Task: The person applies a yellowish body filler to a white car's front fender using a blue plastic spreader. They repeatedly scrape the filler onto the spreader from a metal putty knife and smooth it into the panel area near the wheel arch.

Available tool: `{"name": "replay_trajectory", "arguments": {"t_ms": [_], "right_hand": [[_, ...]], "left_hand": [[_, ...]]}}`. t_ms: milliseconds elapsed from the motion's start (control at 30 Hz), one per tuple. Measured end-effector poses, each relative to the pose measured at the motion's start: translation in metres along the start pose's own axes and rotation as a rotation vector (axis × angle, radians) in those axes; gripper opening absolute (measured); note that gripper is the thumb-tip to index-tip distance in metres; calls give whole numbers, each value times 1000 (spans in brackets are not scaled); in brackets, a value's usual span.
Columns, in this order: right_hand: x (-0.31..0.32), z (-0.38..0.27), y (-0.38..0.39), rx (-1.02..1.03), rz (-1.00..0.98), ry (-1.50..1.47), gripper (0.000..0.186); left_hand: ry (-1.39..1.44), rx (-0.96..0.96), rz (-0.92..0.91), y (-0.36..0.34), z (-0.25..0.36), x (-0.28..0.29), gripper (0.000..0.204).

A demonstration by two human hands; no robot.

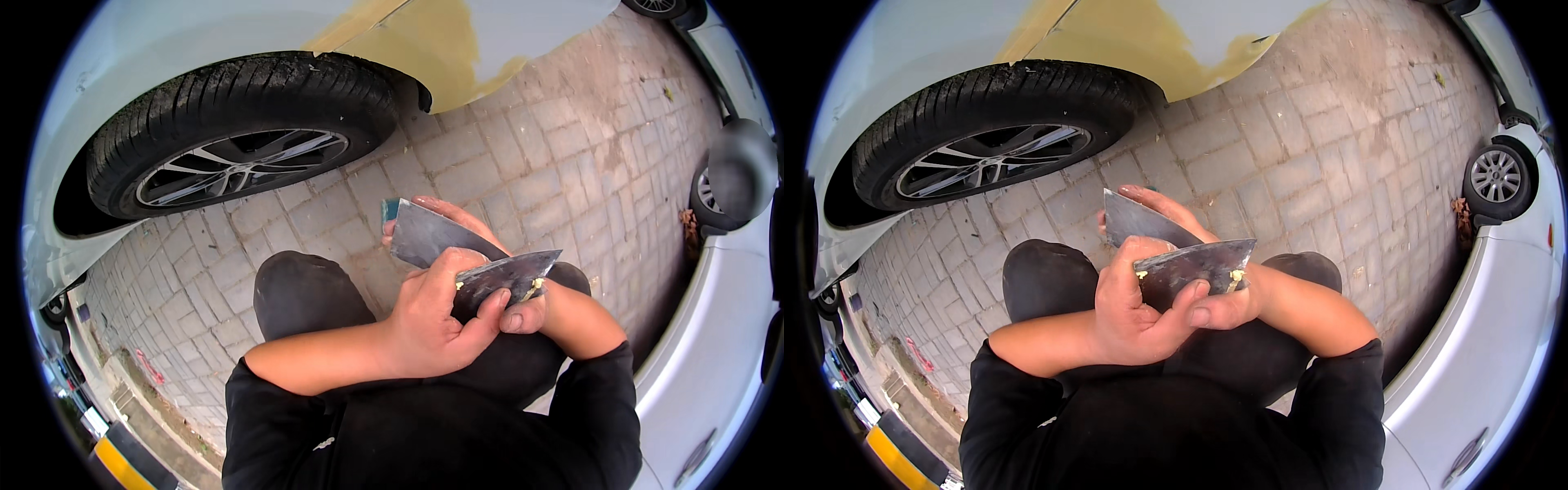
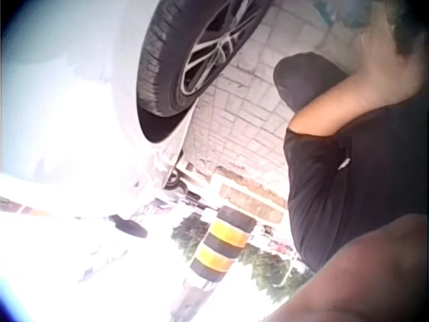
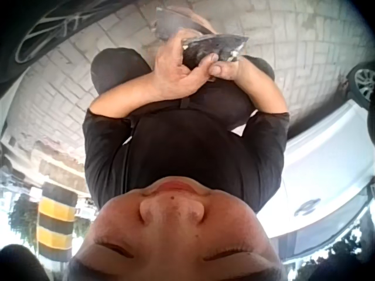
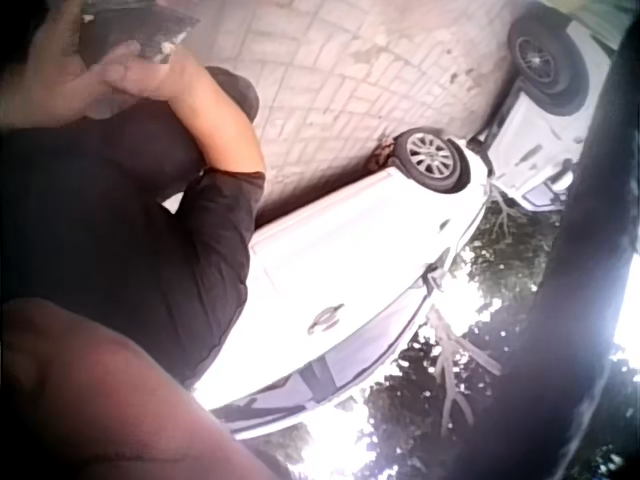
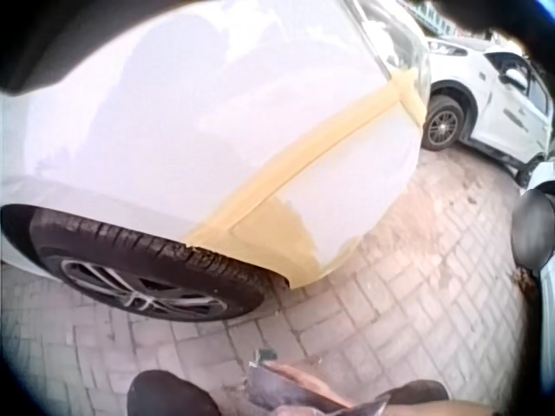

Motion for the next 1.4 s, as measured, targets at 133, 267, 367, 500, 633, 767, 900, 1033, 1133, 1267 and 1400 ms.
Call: {"name": "replay_trajectory", "arguments": {"t_ms": [133, 267, 367, 500, 633, 767, 900, 1033, 1133, 1267, 1400], "right_hand": [[5, 5, 3, -27, 71, -285, 131], [17, -10, 5, -128, 205, -296, 156], [16, -26, -3, -43, 195, -176, 165], [19, -15, 9, -50, 131, -7, 164], [16, -4, 8, -106, 117, -110, 153], [10, -18, 17, -160, 204, -134, 149], [13, -19, 19, -111, 170, 5, 147], [10, -17, 7, -20, 143, 19, 145], [14, -23, 14, -3, 123, 50, 147], [8, -31, 13, 48, 53, 316, 143], [11, -7, 13, -77, -44, 198, 138]], "left_hand": [[188, 102, 0, -8, -14, 2, 28], [541, 259, 159, -21, -34, 29, 21], [289, 273, 228, -31, -48, 53, 24], [192, 216, 239, -22, -38, 37, 24], [129, 142, 110, -8, -28, 10, 29], [42, 174, 40, -18, -19, 24, 28], [119, 208, 179, -26, -40, 45, 26], [-150, -50, 67, -15, -20, 21, 27], [-29, 206, 79, -20, -28, 35, 24], [124, 153, 284, -23, -36, 43, 22], [107, 96, 111, -7, -23, 20, 30]]}}
Point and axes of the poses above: each hand's wrist, its own y-axis away from the middle knuckle, its own x-axis out of the back of the hand, z = x × y, the point moved 6 cm from there along -y, towards the middle knuckle, and after that the axes turned 9 degrees about -z, right-handed, at the moved point
